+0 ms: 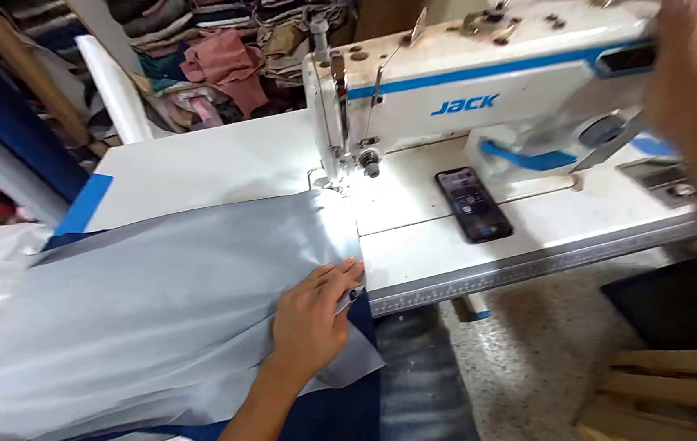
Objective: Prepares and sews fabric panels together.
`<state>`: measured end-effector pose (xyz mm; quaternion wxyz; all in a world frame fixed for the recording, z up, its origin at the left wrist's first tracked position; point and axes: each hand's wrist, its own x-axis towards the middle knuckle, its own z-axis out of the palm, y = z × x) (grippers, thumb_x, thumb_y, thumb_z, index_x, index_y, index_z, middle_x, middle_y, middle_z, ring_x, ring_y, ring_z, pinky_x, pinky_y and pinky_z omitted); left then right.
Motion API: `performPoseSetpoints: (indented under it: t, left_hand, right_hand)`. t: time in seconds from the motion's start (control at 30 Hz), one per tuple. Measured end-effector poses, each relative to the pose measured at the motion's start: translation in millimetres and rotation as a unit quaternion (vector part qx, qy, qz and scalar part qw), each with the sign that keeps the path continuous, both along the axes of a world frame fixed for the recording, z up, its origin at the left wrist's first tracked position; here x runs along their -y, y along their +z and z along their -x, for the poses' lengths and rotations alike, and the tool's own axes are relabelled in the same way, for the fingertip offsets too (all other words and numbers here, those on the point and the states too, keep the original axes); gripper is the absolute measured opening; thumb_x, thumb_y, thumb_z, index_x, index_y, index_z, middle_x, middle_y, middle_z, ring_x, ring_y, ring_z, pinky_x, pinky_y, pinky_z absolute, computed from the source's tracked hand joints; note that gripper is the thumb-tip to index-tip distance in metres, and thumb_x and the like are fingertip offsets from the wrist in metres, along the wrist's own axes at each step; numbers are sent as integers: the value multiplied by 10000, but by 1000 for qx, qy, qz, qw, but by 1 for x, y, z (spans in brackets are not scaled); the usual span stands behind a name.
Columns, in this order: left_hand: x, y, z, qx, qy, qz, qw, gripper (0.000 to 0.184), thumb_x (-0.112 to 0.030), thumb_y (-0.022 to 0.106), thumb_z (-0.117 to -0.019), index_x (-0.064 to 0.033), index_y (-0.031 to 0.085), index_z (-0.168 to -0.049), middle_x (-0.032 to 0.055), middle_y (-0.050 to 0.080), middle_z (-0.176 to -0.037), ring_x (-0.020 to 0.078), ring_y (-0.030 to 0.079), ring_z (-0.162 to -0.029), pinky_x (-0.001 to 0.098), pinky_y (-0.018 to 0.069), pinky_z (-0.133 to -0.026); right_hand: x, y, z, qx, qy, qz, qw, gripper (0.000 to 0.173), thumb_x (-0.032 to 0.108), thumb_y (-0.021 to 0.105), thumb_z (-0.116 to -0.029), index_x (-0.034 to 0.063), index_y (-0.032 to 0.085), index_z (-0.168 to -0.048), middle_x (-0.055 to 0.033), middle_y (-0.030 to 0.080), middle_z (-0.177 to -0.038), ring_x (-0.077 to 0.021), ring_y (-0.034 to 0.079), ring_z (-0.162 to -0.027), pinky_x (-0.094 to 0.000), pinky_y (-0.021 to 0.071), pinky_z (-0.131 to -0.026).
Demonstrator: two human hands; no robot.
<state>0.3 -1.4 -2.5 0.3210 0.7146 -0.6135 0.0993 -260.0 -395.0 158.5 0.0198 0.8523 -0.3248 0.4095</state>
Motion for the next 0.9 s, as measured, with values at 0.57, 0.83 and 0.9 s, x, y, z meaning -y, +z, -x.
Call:
performPoseSetpoints:
  t: [0.57,0.83,0.9]
  left_hand:
    - [1,3,0,6,-6,8,1000,206,-161,581,-960,-148,773,-1034,-70,730,-1264,65,646,-1235,272,526,-1068]
    - [4,6,-1,19,-3,2,1000,209,-161,585,-964,-136,773,-1052,-61,729,-1270,69,633,-1258,279,509,-1091]
    - [6,8,-1,18,4,-4,1000,218,-179,583,-979,-148,773,-1080,-69,726,-1274,66,639,-1244,277,528,-1059]
  right_hand:
    - [-102,-147,-2,-15,20,-34,999,650,357,546,-979,51,412,-1538,-172,367,-1622,-370,245,-1548,-546,229,-1255]
    - [-100,-151,2,-9,11,-44,999,666,369,560,-962,51,417,-1530,-181,354,-1623,-380,242,-1545,-548,226,-1252]
    - [-101,-149,3,-11,13,-47,999,666,370,559,-962,54,415,-1530,-176,352,-1625,-379,233,-1548,-555,228,-1251]
